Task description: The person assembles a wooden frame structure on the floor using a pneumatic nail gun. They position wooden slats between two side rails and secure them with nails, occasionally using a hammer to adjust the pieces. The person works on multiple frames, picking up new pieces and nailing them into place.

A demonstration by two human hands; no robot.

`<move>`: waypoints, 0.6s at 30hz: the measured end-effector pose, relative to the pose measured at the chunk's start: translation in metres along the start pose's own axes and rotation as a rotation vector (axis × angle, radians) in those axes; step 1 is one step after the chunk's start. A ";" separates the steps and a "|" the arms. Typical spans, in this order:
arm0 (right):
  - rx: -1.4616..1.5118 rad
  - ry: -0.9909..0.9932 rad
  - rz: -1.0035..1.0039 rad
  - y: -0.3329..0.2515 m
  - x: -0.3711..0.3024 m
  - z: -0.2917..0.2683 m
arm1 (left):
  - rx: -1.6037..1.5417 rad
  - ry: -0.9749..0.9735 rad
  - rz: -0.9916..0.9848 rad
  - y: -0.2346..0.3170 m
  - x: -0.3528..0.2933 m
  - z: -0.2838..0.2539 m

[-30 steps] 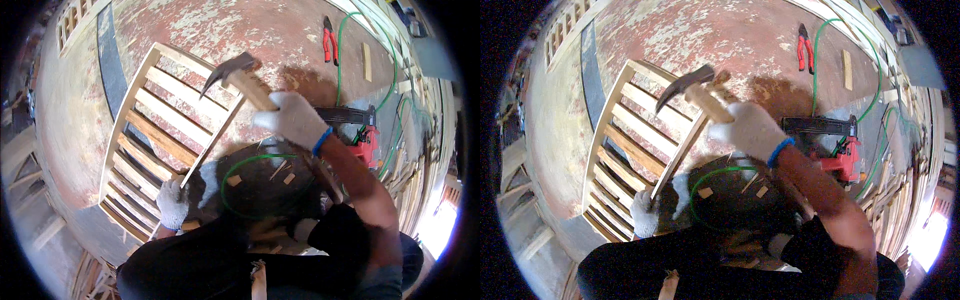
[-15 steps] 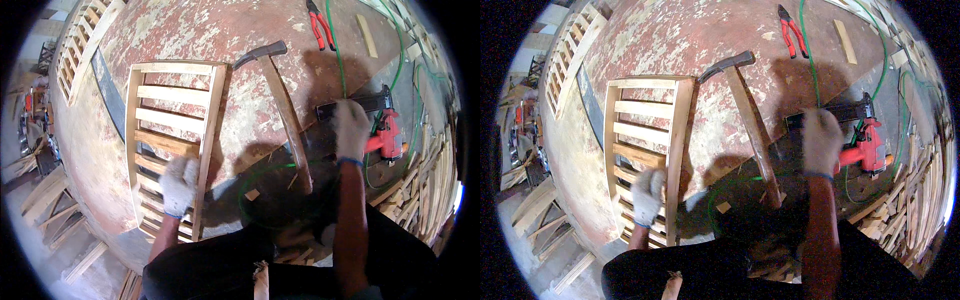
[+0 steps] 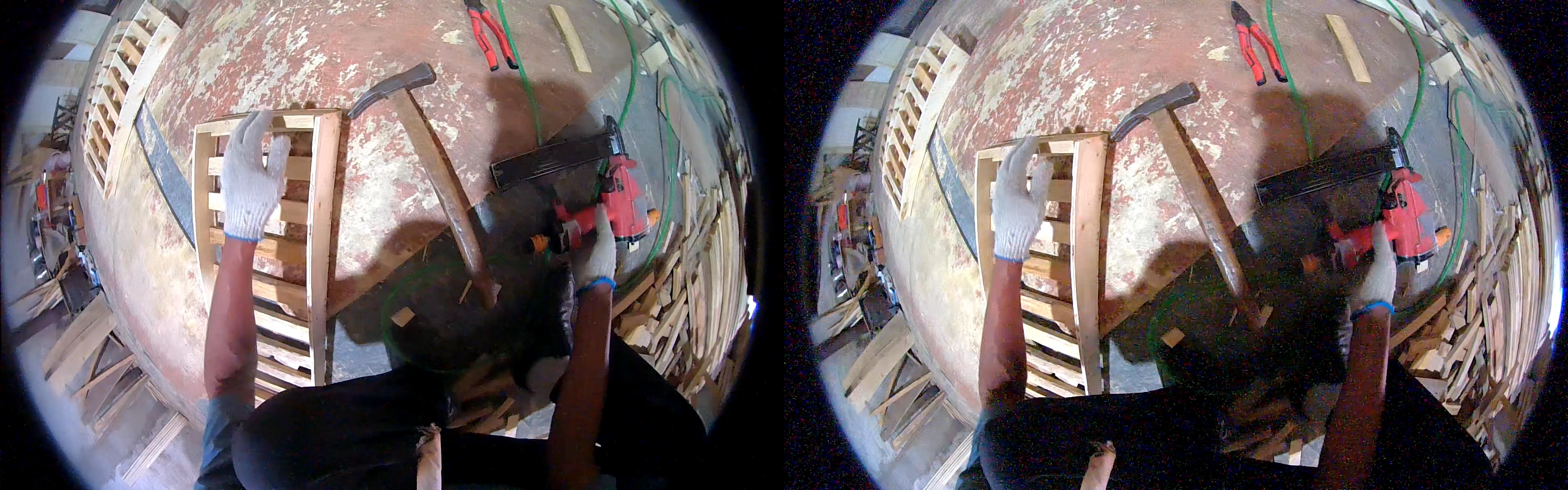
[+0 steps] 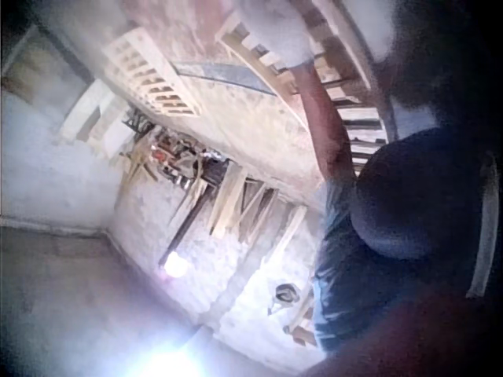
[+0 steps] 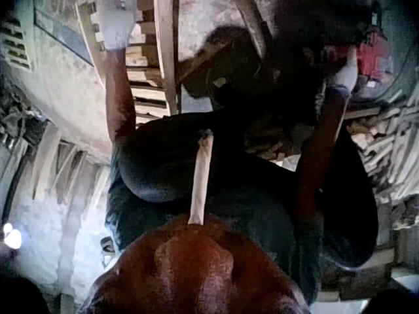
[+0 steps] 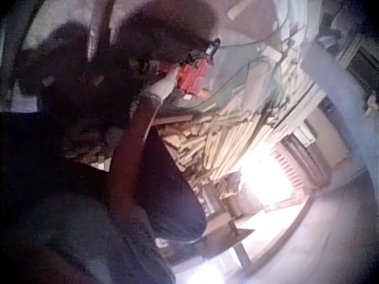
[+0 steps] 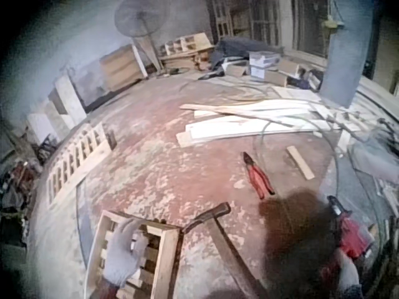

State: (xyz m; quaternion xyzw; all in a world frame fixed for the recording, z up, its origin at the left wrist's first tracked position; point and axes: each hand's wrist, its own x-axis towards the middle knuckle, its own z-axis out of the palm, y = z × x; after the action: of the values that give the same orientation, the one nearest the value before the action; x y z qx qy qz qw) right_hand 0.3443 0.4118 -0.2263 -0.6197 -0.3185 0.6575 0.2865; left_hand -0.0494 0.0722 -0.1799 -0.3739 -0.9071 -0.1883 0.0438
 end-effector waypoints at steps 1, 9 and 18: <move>0.054 -0.077 -0.006 -0.002 0.010 -0.003 | 0.005 0.030 -0.002 -0.002 -0.004 0.002; 0.057 -0.153 -0.021 -0.047 0.030 -0.007 | 0.269 -0.140 0.104 -0.046 0.031 -0.014; -0.367 -0.385 -0.439 -0.161 -0.072 -0.017 | 0.312 -0.310 0.068 -0.065 0.061 0.015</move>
State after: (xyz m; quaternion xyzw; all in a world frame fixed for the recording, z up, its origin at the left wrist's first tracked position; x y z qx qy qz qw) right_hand 0.3631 0.4589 -0.0570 -0.4422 -0.6056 0.6167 0.2395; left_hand -0.1375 0.0762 -0.2007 -0.4173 -0.9080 0.0156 -0.0328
